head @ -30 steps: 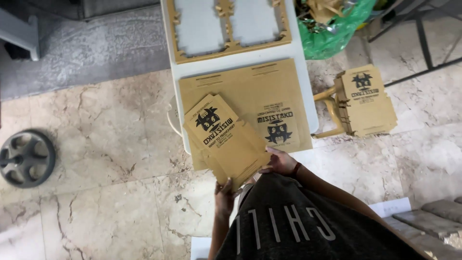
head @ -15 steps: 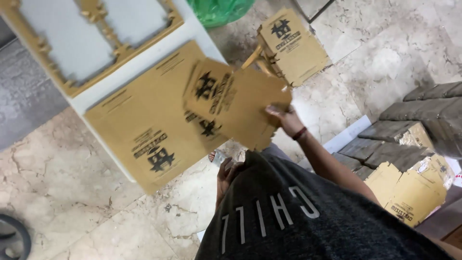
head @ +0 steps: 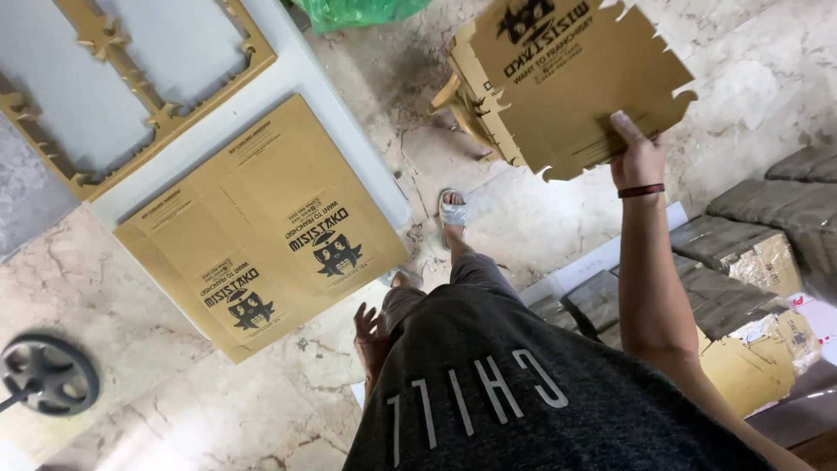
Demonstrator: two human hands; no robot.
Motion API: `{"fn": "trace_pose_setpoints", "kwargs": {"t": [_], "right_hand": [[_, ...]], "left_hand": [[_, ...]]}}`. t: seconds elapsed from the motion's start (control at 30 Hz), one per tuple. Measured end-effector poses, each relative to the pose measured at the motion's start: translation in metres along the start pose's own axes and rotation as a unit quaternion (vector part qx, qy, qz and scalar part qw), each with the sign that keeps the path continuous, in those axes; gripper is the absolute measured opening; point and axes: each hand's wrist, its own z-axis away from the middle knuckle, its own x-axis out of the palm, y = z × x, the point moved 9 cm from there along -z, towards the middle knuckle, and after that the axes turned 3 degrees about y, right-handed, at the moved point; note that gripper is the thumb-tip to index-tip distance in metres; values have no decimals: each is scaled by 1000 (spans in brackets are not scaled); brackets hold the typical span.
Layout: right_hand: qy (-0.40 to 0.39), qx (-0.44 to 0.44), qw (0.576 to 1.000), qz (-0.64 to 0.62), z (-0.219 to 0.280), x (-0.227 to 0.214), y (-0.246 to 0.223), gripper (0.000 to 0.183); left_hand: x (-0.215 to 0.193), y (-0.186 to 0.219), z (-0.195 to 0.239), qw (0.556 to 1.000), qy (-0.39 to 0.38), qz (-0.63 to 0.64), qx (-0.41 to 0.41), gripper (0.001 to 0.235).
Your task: Manually separating pre-cut cardboard packaging shapes from larger sheets and stacking them.
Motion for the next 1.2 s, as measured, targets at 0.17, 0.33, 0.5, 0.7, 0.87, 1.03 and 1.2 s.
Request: {"fn": "trace_pose_setpoints", "kwargs": {"t": [0.17,0.33,0.5,0.7,0.87,1.03,1.2], "right_hand": [[-54,128,986,-89,-28,-4,34,33],[-77,291,932,201,-68,-65,189,48],[153,464,831,266,-21,-157,248,65],[-80,408,875,247,18,-88,273,55],[-305,421,698,492,34,-74,384,49],[-294,389,729,481,46,1,365,65],[-260,308,708,580,9,21,363,85]], "left_hand": [[-22,-59,0,987,47,14,-154,76],[-42,-65,-3,977,24,-76,-197,81],[-51,-48,-2,971,-8,-117,-209,73],[-1,-36,2,955,-143,-45,-257,63],[11,-16,-14,969,-138,-67,-194,56],[-7,-30,2,966,-104,-62,-227,55],[-24,-61,27,939,-82,-89,-322,58]]}}
